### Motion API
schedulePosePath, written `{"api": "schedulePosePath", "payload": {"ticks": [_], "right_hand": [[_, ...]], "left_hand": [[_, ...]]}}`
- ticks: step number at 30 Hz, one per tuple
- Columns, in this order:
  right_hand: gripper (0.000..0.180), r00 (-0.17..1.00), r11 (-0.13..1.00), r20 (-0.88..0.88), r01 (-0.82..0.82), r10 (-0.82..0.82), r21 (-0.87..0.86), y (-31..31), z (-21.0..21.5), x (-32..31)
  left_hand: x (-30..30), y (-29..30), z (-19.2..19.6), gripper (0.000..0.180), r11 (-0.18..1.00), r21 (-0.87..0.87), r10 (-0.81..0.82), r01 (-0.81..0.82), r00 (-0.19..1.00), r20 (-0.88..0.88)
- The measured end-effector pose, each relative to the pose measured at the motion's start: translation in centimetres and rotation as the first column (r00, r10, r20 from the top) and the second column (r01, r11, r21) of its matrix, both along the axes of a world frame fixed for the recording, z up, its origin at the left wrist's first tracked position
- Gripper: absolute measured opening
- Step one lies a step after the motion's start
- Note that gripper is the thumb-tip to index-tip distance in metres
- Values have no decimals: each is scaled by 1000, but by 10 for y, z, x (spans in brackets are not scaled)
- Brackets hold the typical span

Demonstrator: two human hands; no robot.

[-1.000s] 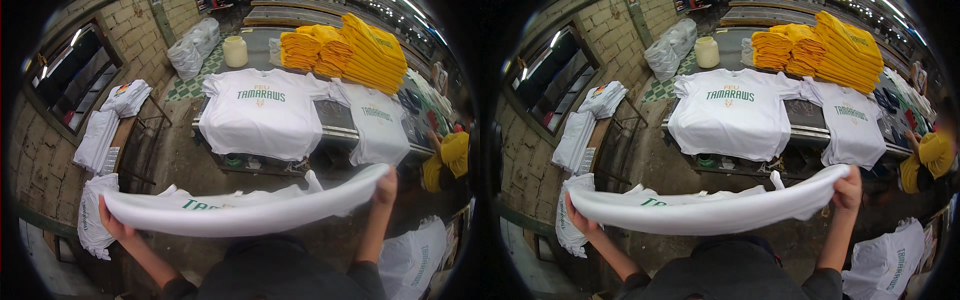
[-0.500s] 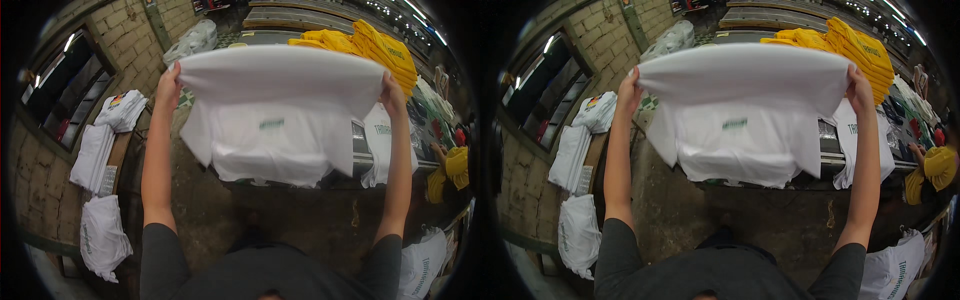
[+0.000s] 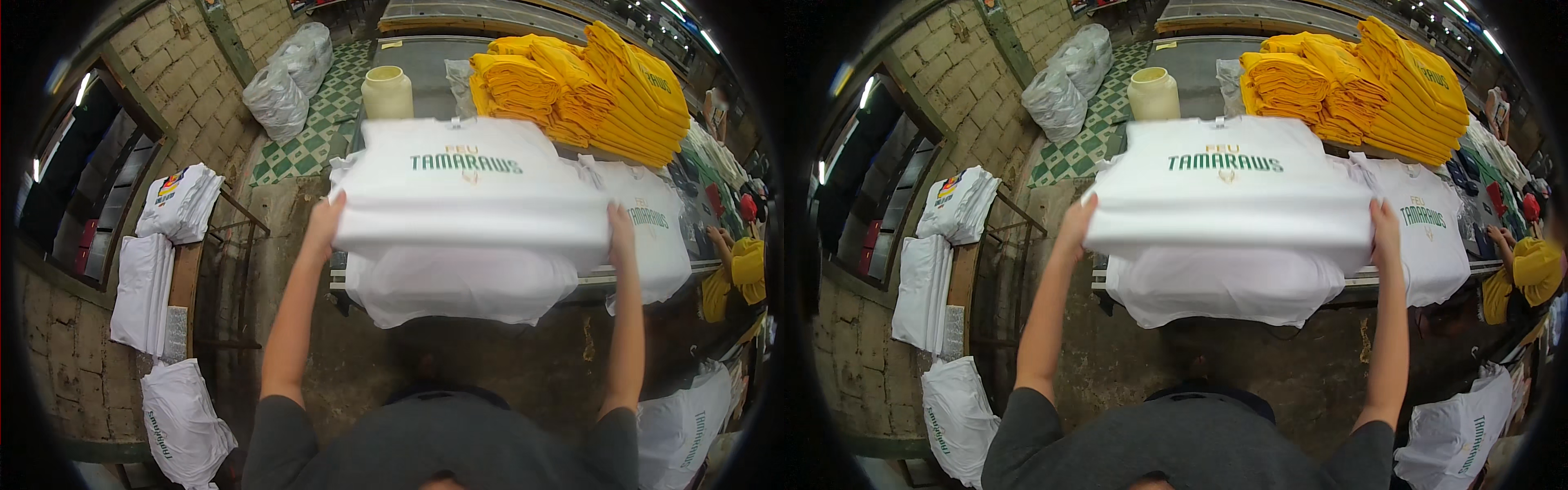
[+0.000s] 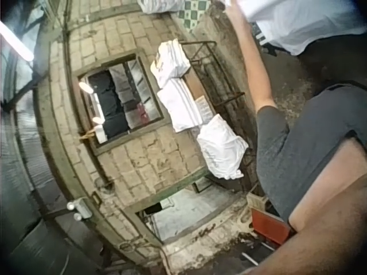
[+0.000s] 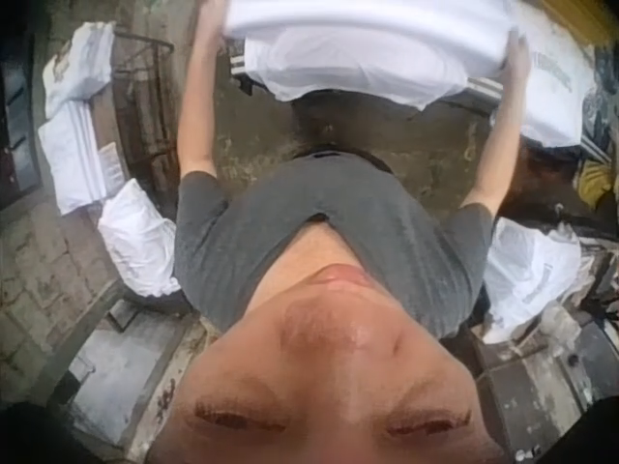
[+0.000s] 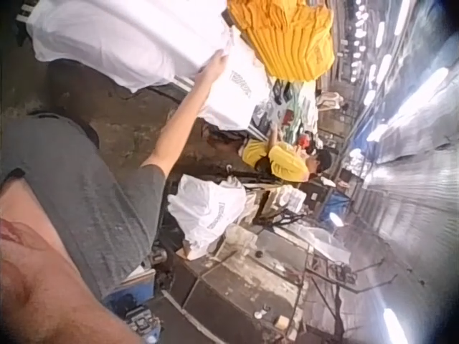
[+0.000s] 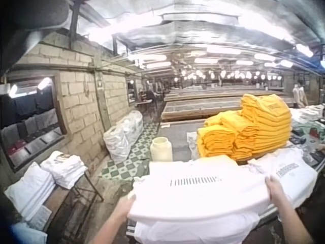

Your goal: The recorder takes printed t-shirts, places them on a heat press machine, operates the machine controls, and then organizes the finished shirts on a table.

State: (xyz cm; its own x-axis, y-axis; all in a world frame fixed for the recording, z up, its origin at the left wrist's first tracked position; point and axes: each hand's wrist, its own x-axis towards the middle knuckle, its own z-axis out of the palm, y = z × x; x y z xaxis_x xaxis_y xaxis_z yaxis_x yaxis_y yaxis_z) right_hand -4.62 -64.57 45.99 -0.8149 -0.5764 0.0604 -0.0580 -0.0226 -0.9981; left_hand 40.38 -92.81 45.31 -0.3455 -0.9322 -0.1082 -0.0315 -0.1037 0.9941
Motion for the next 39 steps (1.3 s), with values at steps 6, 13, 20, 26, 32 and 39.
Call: {"api": "schedulePosePath", "payload": {"ticks": [6,13,20,26,32,39], "right_hand": [[25,993,982,121,-10,-13,188,48,-130,49],[24,999,915,-30,-9,23,404,75,-180,57],[37,982,826,-185,67,47,560,15,-143,16],[26,995,827,21,-95,100,554,-86,-144,-33],[41,594,952,745,-229,302,-203,-163,-158,-78],[47,464,857,850,304,247,-415,-165,-197,-199]], "left_hand": [[33,31,-131,43,1000,27,-13,6,958,286],[46,51,-176,42,1000,-3,-19,21,930,367],[11,-3,-147,43,987,162,-73,-21,831,551],[-64,-92,-140,40,935,356,-45,-14,987,157],[-114,-148,-120,43,817,565,84,114,946,-313],[-89,-201,-127,45,838,504,508,-208,634,-583]]}}
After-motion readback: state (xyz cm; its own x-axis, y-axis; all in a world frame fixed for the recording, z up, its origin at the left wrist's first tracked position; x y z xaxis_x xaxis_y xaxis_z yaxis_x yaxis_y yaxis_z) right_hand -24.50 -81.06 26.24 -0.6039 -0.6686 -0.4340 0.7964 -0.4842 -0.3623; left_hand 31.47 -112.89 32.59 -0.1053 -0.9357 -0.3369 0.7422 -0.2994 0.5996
